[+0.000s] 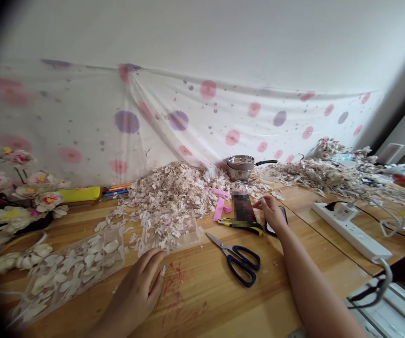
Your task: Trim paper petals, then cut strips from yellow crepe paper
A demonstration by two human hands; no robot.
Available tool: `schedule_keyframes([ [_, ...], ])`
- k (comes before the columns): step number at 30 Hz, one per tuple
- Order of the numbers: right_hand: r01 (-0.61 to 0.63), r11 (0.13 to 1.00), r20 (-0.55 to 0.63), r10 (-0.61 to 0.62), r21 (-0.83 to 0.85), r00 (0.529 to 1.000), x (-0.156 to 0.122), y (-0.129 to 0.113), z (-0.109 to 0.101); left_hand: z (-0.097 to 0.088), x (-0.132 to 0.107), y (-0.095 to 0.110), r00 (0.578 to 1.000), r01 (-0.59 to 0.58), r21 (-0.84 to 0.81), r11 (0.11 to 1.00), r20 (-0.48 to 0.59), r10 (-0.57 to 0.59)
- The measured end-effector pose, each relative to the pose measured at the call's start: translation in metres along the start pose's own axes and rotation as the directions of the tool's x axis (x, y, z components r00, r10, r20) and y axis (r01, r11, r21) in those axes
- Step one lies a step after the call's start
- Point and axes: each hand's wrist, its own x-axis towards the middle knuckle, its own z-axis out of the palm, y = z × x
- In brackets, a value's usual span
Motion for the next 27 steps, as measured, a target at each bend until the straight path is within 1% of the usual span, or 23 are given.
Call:
schedule_keyframes([
  [5,-0.004,0.997,0.063,-0.001,0.077,0.998,-0.0029,0.0025,0.0016,-0.0030,0.0025,-0.0034,1.000,0.023,-0.008,1.000,-0.016,-0.023],
  [9,-0.038,0.996,0.110,0.028,0.084,0.993,-0.0033,0.0058,0.0058,-0.0041,0.0022,-0.0035,0.999,0.040,-0.023,0.999,-0.016,-0.041],
  [15,-0.090,0.995,0.093,0.086,0.047,0.992,-0.0016,0.0103,0.0079,-0.0029,0.0009,-0.0022,1.000,0.021,-0.024,1.000,0.002,-0.021],
  [21,-0.107,0.994,0.071,0.107,0.001,0.992,-0.0017,0.0096,0.0067,-0.0034,0.0029,-0.0030,1.000,0.013,0.002,1.000,0.001,-0.013],
  [27,-0.100,0.992,0.056,0.104,-0.078,0.993,-0.0022,0.0077,0.0075,-0.0034,0.0028,-0.0040,0.999,0.039,-0.025,0.999,0.004,-0.039],
])
